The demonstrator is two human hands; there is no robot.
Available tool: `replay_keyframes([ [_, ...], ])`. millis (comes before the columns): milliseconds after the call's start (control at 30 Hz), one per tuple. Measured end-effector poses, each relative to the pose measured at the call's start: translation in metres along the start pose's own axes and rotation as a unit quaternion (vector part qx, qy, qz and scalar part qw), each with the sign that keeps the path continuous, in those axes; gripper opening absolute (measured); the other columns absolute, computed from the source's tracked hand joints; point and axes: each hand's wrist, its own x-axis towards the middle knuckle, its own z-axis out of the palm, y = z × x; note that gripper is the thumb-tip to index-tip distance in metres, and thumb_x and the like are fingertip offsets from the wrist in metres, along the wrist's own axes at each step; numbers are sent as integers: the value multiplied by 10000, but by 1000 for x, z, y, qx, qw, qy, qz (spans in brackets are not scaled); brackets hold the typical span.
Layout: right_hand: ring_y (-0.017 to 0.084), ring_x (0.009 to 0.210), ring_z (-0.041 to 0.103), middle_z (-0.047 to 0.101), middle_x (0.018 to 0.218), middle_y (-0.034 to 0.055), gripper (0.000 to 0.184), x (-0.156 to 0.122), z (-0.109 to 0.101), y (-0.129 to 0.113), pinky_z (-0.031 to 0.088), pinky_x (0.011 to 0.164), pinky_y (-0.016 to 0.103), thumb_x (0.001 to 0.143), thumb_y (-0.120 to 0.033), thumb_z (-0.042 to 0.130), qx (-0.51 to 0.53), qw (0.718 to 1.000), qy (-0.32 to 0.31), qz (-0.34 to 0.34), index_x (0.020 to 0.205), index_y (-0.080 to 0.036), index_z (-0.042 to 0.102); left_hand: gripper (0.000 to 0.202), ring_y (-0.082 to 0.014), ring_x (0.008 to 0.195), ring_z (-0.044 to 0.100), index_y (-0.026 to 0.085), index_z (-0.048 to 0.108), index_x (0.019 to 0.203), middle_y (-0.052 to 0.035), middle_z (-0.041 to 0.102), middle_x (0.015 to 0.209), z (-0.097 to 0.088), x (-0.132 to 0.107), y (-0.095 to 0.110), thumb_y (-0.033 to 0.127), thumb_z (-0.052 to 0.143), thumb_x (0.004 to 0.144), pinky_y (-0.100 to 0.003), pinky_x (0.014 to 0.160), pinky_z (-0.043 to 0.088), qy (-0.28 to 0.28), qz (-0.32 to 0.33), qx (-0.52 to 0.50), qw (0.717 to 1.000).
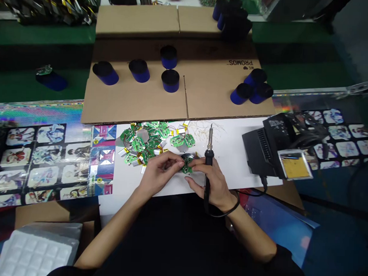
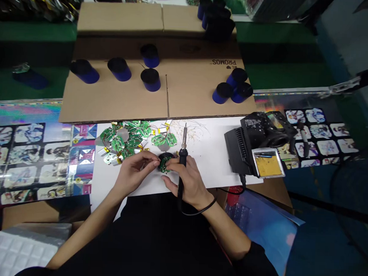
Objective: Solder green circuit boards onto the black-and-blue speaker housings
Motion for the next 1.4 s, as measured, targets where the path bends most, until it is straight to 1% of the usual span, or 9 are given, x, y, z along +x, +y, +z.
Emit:
replay_keyframes([
  [100,258,1066,748,776,1128,78,399,7,-2,-6,636,956,487,909,-105,763,61,996,40,42,1221,-275,582,132,-119,699,599,186,759,917,-21,705,814,0,0,5,297,764,990,-236,608,433,-11,31,56,998],
  [167,231,1049,756,772,1090,58,360,13,-2,-10,635,959,452,927,-89,740,92,991,63,69,1193,-280,588,114,-116,693,575,187,751,913,-8,681,784,1,0,7,269,755,993,-235,600,411,-19,51,81,995],
  [367,188,1011,759,773,1077,30,307,22,4,-15,603,859,351,945,-128,765,142,980,70,121,1154,-282,600,74,-123,761,606,188,729,937,-10,711,847,1,1,10,208,731,1008,-242,667,447,-37,88,115,989],
  [567,156,900,737,773,1002,-7,280,23,8,-15,583,826,335,952,-144,775,199,963,77,165,1123,-289,607,59,-132,820,627,187,718,976,-20,725,905,-1,1,7,213,723,1029,-252,712,457,-64,117,111,985],
  [833,157,924,735,776,977,-23,308,21,12,-13,544,834,334,934,-163,816,246,940,103,214,1089,-296,585,77,-146,805,626,207,737,962,-19,737,889,4,1,5,262,760,1011,-275,710,454,-23,94,80,992],
  [1000,158,887,713,775,963,-20,302,19,15,-15,539,831,338,929,-178,814,249,934,113,229,1056,-292,564,114,-160,804,616,215,726,954,-24,715,882,6,-1,2,307,742,1018,-290,724,452,-11,57,54,997],
  [1167,160,879,693,749,955,-16,295,17,16,-16,549,817,331,927,-165,779,211,951,96,204,1081,-291,561,82,-175,868,643,208,679,986,-39,690,936,8,-4,1,278,697,1024,-302,778,487,-28,36,42,998],
  [1300,164,874,687,727,973,-11,310,14,14,-16,573,818,335,908,-125,739,163,970,74,163,1112,-291,573,49,-191,953,653,209,654,974,-49,691,978,4,-3,6,215,665,1022,-324,879,513,-53,84,99,990],
  [1400,167,864,685,712,977,-2,295,11,7,-15,584,815,337,899,-117,724,138,978,50,150,1104,-285,595,38,-206,1030,664,210,665,981,-59,695,1035,-3,-1,10,202,665,1018,-348,944,516,-77,122,149,978],
])
